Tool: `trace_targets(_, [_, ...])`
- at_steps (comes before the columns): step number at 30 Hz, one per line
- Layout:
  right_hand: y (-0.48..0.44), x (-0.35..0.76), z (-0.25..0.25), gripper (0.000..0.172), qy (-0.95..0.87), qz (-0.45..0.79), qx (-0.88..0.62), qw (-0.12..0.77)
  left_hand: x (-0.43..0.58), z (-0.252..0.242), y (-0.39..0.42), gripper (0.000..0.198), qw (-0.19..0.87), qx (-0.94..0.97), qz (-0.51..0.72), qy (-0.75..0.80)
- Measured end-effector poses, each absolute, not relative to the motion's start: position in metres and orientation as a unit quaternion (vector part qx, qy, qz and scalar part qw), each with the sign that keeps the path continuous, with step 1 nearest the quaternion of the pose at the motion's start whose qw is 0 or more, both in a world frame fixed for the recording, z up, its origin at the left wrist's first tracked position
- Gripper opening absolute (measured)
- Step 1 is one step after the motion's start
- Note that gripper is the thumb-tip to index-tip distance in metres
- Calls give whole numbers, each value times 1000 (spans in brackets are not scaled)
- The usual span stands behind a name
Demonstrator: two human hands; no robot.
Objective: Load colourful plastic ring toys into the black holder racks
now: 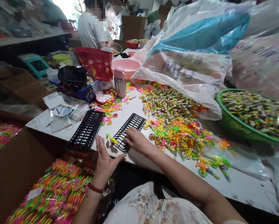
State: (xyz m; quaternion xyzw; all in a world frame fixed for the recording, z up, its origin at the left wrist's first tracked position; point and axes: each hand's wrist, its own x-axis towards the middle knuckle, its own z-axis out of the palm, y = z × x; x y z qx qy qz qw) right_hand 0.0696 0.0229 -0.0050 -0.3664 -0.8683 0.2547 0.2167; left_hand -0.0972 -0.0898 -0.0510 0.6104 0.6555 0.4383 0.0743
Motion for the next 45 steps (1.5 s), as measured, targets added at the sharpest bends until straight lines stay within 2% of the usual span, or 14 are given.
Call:
trace_targets(1, [30,87,2,15,-871,199,-402,200,-96,-43,-91,119,40,623,438,647])
trace_targets(5, [65,140,19,20,-851,20,-523,53,-90,-20,-87,83,-60,691,398,600])
trace_targets(8, [82,150,17,20,-838,-1,-544,-34,-89,-20,-75,58,-82,715,380,581])
trace_targets(11, [88,147,13,20,-828,14,-558,-54,-90,-26,-67,35,-77,721,384,572])
trace_targets(13, [86,146,12,21,-820,21,-569,-54,-92,-28,-67,29,-72,724,384,568])
trace_targets(16, [84,149,12,24,-808,8,-589,16,-97,-27,-67,30,-59,730,369,573])
trace_targets(20, [90,156,6,17,-779,58,-591,203,-106,-23,-64,33,-50,744,361,561])
trace_targets(23, [100,158,2,12,-716,181,-564,369,-111,-21,-61,33,-48,757,366,539])
trace_targets(26, [95,149,6,23,-595,388,-508,487,-113,-20,-60,34,-57,761,375,526])
trace_targets(28, [77,134,10,32,-544,505,-458,489,-114,-20,-60,36,-64,761,382,520])
trace_targets(31, [32,103,5,37,-543,608,-414,405,-116,-20,-61,39,-60,765,388,510])
trace_targets(33, [2,82,-7,35,-557,633,-404,354,-117,-21,-61,41,-50,767,383,512])
trace_targets(38, [-28,62,-34,22,-693,527,-373,321,-118,-22,-63,41,-36,761,376,527])
trace_targets(45, [-27,70,-34,5,-796,423,-339,268,-116,-25,-61,44,-51,765,394,508])
